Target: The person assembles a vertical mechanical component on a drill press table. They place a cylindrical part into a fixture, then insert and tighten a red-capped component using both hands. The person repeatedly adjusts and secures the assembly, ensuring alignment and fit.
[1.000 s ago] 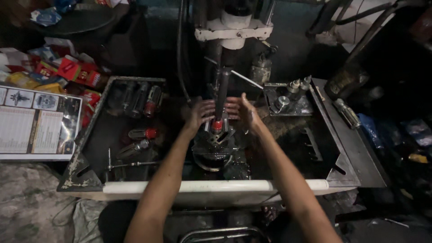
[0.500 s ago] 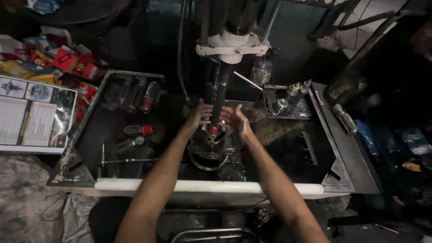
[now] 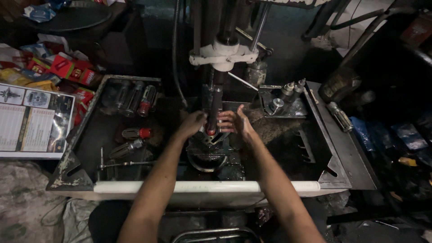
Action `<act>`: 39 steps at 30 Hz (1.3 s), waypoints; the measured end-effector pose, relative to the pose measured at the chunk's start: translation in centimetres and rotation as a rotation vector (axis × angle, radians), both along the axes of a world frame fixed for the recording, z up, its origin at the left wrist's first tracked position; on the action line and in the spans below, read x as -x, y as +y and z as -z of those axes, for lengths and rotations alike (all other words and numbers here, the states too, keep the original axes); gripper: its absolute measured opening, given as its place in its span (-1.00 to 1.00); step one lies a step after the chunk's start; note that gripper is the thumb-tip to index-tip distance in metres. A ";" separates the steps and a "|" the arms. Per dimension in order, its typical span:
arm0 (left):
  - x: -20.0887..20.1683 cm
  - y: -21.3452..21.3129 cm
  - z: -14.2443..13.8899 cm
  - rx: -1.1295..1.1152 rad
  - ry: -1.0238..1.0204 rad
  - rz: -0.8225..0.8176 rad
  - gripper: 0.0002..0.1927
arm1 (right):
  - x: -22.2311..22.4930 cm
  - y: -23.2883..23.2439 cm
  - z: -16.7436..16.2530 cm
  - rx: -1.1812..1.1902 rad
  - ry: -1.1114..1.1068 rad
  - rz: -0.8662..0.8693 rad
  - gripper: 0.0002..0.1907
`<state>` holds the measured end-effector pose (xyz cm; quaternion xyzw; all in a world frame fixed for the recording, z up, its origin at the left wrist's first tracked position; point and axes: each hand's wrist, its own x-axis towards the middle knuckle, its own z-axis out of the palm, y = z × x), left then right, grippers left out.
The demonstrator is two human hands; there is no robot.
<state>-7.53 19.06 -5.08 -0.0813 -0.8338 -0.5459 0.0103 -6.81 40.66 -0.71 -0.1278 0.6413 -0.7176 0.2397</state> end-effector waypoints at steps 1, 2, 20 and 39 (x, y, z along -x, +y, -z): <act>-0.1 -0.3 0.0 0.140 0.190 -0.034 -0.63 | 0.2 0.1 0.3 -0.042 -0.008 0.034 0.17; -0.2 -0.7 0.1 0.280 0.380 -0.065 -0.67 | 0.5 0.2 0.6 -0.079 0.015 0.049 0.14; -0.6 -2.8 -0.3 0.077 -0.070 0.181 -0.62 | 1.3 1.4 2.2 -0.450 0.223 0.041 -0.37; -2.1 -4.7 -5.1 -1.392 -0.181 0.444 0.33 | 1.8 7.0 0.5 0.693 0.069 -0.016 0.32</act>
